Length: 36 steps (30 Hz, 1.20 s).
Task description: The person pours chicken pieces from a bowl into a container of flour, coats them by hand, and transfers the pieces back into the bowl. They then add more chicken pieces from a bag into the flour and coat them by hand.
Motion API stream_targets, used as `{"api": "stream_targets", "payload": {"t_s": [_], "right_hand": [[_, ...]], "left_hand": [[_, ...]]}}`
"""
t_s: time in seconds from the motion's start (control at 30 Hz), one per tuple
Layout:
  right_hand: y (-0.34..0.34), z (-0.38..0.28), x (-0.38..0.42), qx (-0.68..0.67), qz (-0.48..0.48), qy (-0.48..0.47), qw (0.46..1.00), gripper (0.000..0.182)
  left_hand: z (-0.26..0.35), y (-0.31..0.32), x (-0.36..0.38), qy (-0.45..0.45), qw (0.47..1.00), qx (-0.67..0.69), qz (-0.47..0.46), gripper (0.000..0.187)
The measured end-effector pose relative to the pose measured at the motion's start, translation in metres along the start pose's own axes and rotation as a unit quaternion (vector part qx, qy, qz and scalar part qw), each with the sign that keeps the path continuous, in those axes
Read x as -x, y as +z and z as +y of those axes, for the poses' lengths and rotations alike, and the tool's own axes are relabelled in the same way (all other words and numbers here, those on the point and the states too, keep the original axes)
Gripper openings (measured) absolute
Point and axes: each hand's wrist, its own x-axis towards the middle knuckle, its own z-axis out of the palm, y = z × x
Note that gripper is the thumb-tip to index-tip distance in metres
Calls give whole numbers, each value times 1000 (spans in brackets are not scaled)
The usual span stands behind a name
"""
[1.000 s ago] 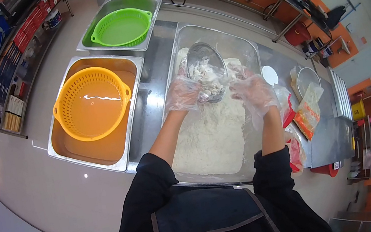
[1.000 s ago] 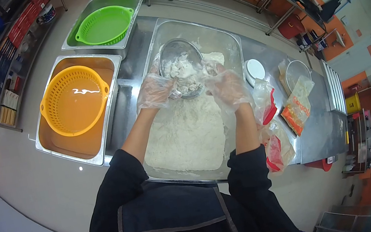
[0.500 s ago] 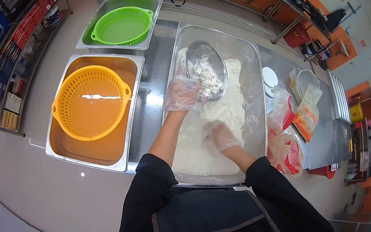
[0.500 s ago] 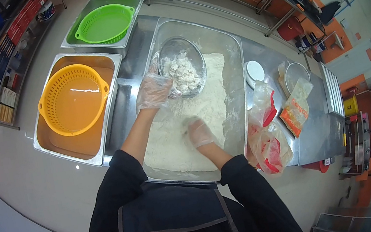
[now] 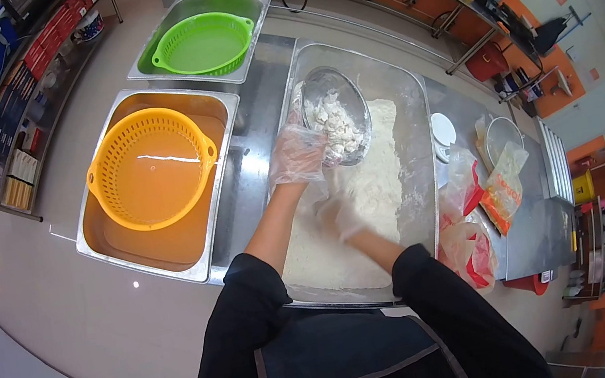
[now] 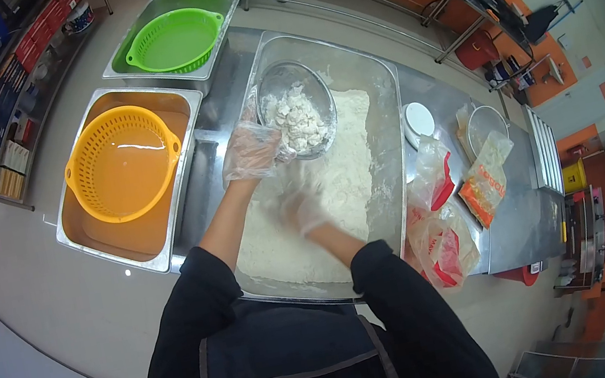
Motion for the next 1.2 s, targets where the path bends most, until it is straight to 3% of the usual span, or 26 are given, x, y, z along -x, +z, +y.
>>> {"api": "stream_targets", "payload": {"t_s": [0.07,0.13,0.2,0.27,0.37,0.4,0.47,0.5,0.57,0.63,0.73,0.8,0.83,0.9,0.93,1.0,1.03,1.1,1.2], "right_hand": [[-61,-30,39,19,-18,-58,998,50],[-75,-23,58,-44,28,-109,993,52],[-61,1,45,-42,-25,-80,996,52],[-48,7,37,-66,3,18,998,54],[-86,-5,49,-3,-134,-52,990,53],[-89,-4,52,-13,-175,-78,981,51],[-67,22,61,-117,-245,-140,952,43],[-69,29,57,-115,-248,-47,961,38],[-82,40,30,-111,-243,140,953,31],[-95,34,13,-123,-49,168,977,24],[25,57,-35,-110,245,-33,963,21],[-14,44,-15,-191,85,2,978,30],[-41,38,-9,-227,3,16,974,35],[-71,54,0,-227,-70,32,971,34],[-80,61,5,-228,-107,42,967,33],[-93,64,6,-271,-60,152,949,33],[-96,65,5,-292,-34,207,933,33],[-82,61,-3,-242,-27,164,956,34],[-42,38,-11,-270,-5,126,955,34]], "left_hand": [[-8,6,-2,4,998,-55,-17,47],[-11,7,-4,-10,998,-64,-27,46],[-9,3,-4,-44,998,-26,-28,46],[-10,4,-2,-39,998,-28,-30,45],[-1,-4,-3,-56,997,-26,-55,43],[2,-5,-3,-67,995,-20,-66,42],[-1,-2,-4,-6,993,-95,-65,40],[-3,-1,-2,23,989,-134,-66,39],[9,-7,5,-14,999,24,-39,38],[14,-8,5,-8,997,72,-19,37],[1,0,1,72,996,-59,-1,37],[-10,3,-1,141,969,-203,9,37],[-6,-1,-3,81,984,-158,-11,38],[6,-7,-1,-45,996,-61,-52,40],[2,-5,1,-13,995,-94,-42,41],[-2,-3,0,58,985,-160,-20,43],[1,-5,0,29,992,-116,-26,43],[9,-10,2,-28,998,-29,-39,44],[-2,0,1,-8,1000,-8,2,44]]}}
